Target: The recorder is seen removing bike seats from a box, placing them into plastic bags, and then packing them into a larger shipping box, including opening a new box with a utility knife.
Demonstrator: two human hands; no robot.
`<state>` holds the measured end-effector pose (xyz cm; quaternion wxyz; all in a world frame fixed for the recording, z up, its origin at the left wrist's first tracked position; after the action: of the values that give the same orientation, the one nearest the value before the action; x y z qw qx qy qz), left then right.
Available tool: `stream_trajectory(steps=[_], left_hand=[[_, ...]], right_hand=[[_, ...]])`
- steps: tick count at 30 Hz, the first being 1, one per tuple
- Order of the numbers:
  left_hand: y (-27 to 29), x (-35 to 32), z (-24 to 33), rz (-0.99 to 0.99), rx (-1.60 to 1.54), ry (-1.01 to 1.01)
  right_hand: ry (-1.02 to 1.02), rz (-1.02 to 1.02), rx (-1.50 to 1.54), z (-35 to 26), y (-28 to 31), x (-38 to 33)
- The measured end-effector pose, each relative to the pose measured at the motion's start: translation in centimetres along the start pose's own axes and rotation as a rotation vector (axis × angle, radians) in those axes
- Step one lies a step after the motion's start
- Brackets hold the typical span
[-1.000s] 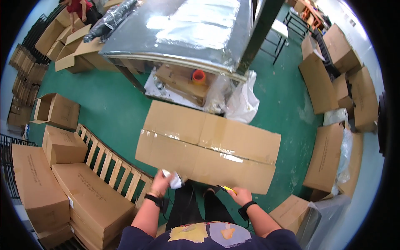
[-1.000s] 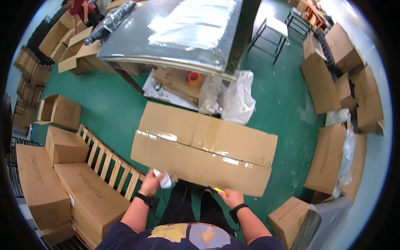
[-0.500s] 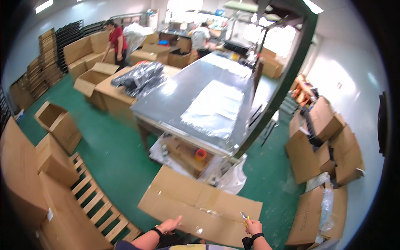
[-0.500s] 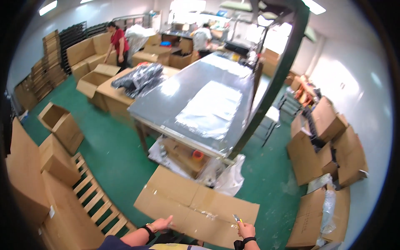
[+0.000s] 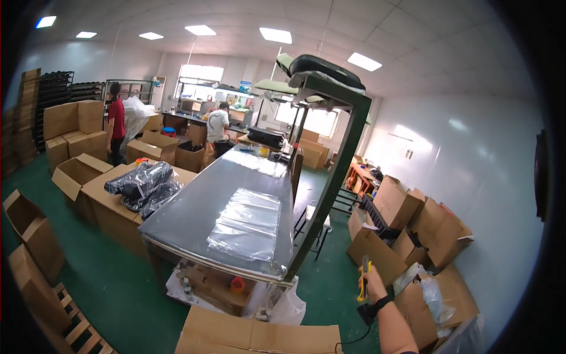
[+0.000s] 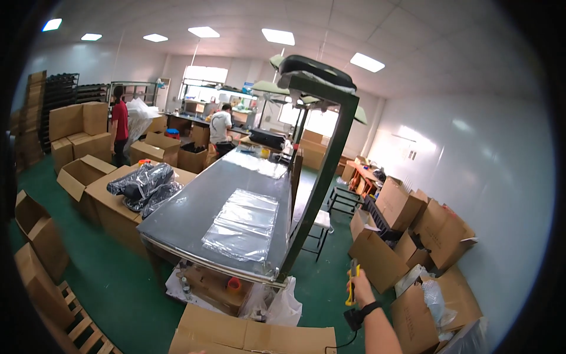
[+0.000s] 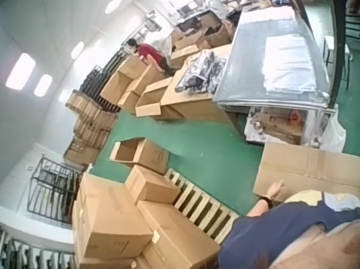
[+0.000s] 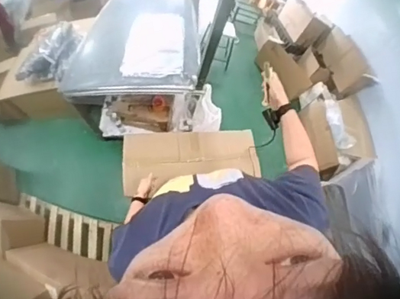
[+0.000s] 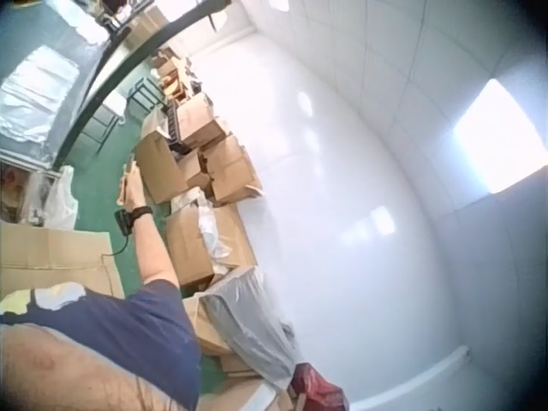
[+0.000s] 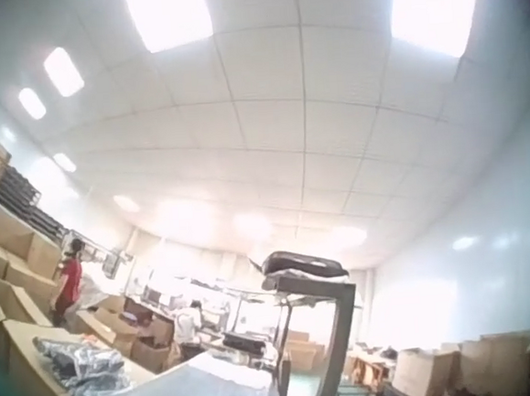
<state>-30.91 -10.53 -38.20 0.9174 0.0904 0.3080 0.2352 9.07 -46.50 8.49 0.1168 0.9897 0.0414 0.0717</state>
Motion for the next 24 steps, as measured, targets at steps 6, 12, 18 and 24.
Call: stream_trajectory(steps=[6,12,18,24], left_hand=[[6.7,4.5,-2.1,0.476,0.182,-0.562],[11.1,5.4,-10.7,0.38,-0.149,0.072],[11.8,3.7,-18.8,0.197,0.577,0.005],[12.8,0.5,-23.8,0.155,0.713,0.139]], right_hand=[[0.533,0.118,-0.093,-22.4,-1.1,4.8],[1.262,0.365,-0.469,-44.3,-8.3,1.2],[1.452,0.788,-0.603,-54.6,-15.2,0.3],[1.458,0.904,-0.932,-56.7,-21.1,5.4]])
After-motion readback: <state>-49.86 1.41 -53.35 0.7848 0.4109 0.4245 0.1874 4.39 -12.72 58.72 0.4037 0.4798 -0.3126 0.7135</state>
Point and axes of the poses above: each hand's wrist, its own x-axis towards the middle knuckle, its own y-axis out of the back of the hand, z = x × y, the point moved 10 cm from there along x, towards the middle knuckle, and after that the axes turned 8 degrees about z, right-handed, at the moved point
